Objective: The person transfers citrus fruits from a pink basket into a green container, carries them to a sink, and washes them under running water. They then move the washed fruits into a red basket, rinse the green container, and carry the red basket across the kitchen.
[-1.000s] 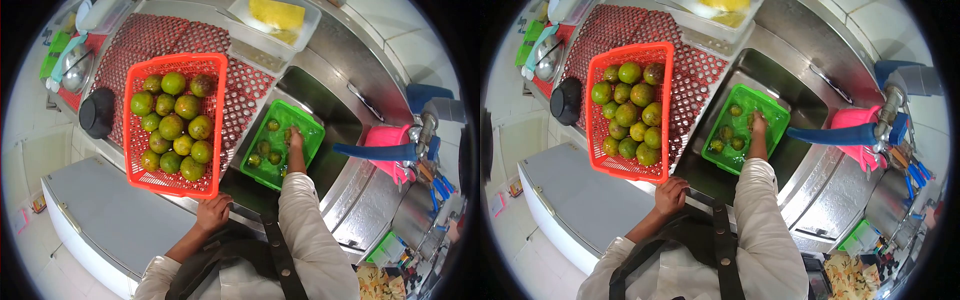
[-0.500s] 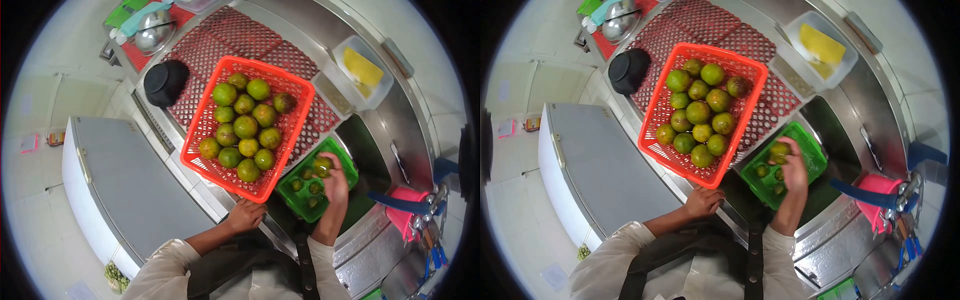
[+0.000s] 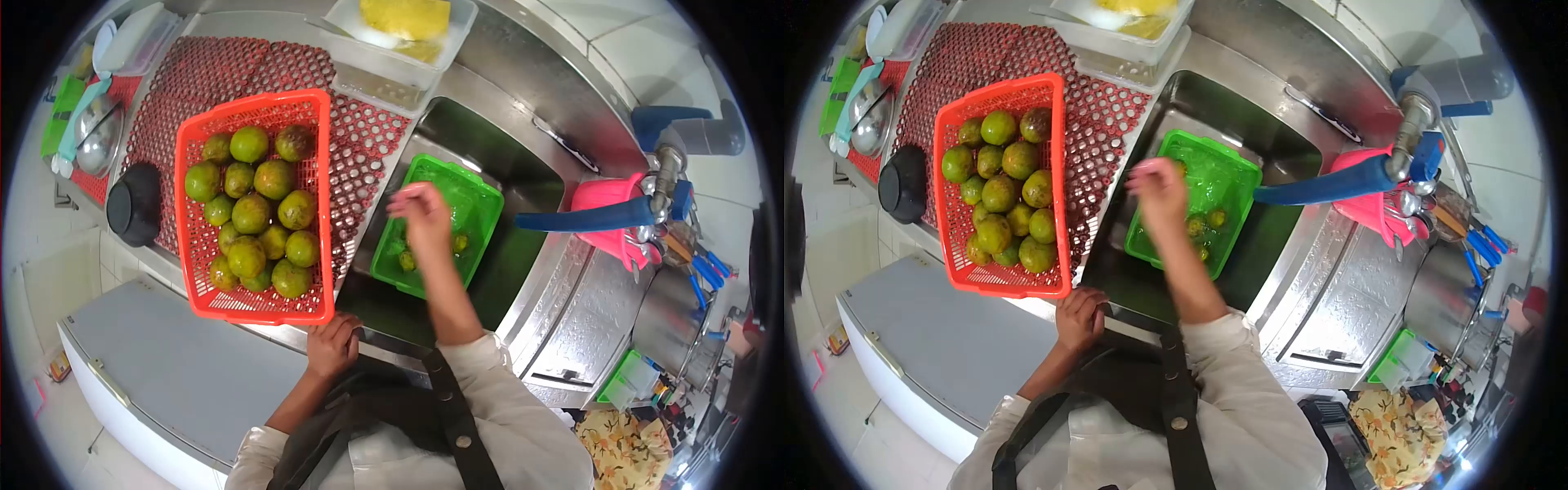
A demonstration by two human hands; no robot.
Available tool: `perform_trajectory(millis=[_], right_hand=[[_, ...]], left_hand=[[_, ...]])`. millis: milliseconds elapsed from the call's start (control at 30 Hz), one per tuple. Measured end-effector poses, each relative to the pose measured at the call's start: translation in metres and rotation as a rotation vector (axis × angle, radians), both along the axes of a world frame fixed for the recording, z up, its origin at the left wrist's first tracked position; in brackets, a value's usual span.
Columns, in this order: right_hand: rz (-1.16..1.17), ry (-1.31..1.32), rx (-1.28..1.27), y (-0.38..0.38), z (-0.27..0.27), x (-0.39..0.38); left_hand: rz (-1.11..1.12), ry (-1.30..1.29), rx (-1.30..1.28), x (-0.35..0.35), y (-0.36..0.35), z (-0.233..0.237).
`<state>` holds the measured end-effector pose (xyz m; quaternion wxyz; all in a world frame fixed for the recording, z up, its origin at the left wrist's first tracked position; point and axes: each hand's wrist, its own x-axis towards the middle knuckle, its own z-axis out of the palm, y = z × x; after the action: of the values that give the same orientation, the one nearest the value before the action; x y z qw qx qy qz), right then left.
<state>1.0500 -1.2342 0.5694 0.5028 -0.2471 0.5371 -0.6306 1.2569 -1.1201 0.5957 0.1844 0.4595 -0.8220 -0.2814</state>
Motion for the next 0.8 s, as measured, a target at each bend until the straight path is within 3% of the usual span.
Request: perform_trajectory(millis=[33, 100, 167, 233, 333, 400, 433, 500, 533, 567, 633, 800], right_hand=[[0.079, 0.53, 0.173, 0.007, -0.061, -0.032], [0.437, 0.911, 0.578, 0.033, -0.117, -0.059], [0.519, 0.971, 0.551, 0.051, -0.168, -0.046], [0.604, 1.016, 0.527, 0.055, -0.181, -0.033], [0.484, 0.92, 0.519, 0.054, -0.193, -0.026], [0.34, 0.612, 0.719, 0.054, -0.232, -0.034], [0.34, 0.613, 0.722, 0.053, -0.246, -0.045], [0.311, 0.261, 0.843, 0.049, -0.262, -0.067], [0.199, -0.056, 0.862, 0.043, -0.215, -0.068], [0.2, -0.056, 0.864, 0.04, -0.199, -0.072], [-0.128, -0.574, 0.832, 0.04, -0.185, -0.09], [0.09, -0.53, 0.679, 0.042, -0.165, -0.103]], left_hand=[[0.007, -0.006, 0.006, 0.001, 0.002, 0.001], [0.006, 0.01, -0.005, 0.0, 0.001, -0.001], [0.008, 0.01, -0.011, -0.002, 0.0, -0.002], [0.004, -0.001, -0.01, -0.002, 0.0, -0.002], [0.005, 0.003, 0.009, -0.002, 0.001, -0.001], [-0.011, -0.005, 0.009, -0.003, -0.002, 0.001], [-0.012, -0.004, 0.011, -0.003, -0.001, 0.0], [-0.006, 0.0, -0.011, -0.002, 0.0, -0.004], [-0.005, 0.0, -0.01, -0.001, 0.001, -0.003], [-0.003, 0.001, -0.001, -0.001, 0.001, -0.003], [0.0, 0.007, 0.008, -0.002, 0.0, -0.002], [0.011, 0.0, 0.052, -0.003, -0.001, 0.003]])
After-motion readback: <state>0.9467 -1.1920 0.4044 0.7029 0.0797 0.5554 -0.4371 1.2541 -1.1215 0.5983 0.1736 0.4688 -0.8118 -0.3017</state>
